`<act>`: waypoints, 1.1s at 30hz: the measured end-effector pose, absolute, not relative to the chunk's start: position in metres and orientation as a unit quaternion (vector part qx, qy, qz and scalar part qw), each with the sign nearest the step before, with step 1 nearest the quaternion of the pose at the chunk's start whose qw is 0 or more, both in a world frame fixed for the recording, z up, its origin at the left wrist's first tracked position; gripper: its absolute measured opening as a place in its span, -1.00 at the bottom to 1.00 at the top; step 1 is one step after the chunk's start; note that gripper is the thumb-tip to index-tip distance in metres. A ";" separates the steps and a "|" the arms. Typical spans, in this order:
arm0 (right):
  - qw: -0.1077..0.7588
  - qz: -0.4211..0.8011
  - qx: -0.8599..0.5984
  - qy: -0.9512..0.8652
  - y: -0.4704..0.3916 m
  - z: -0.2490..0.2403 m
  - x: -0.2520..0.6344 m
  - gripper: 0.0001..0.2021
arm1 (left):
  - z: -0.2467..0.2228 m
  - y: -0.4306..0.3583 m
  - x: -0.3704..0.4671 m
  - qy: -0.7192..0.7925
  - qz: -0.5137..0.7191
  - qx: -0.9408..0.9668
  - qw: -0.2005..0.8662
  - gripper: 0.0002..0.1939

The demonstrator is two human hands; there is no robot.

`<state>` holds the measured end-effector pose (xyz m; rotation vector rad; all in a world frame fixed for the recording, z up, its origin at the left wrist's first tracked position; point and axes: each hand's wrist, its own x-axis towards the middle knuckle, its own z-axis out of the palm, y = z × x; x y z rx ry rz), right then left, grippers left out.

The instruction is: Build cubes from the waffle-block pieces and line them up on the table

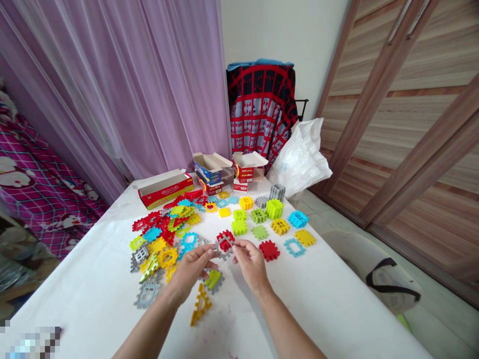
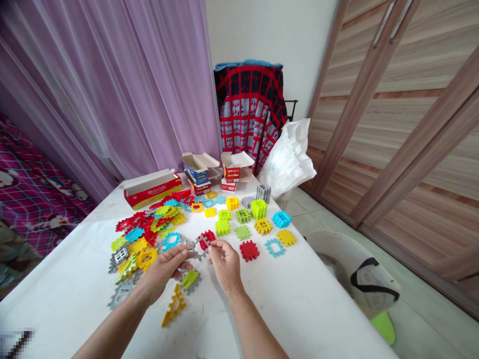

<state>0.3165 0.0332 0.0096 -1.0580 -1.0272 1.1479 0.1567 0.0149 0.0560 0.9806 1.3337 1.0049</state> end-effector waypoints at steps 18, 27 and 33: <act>0.493 0.346 -0.408 -0.686 0.024 0.022 0.340 -0.41 | 0.059 0.018 0.155 0.567 0.449 0.411 0.555 -0.42; 0.479 0.245 -0.433 -0.723 0.022 0.025 0.338 -0.51 | 0.062 0.016 0.159 0.560 0.409 0.465 0.551 -0.45; 0.504 0.208 -0.478 -0.688 0.025 0.021 0.339 -0.54 | 0.065 0.012 0.166 0.567 0.389 0.486 0.539 -0.45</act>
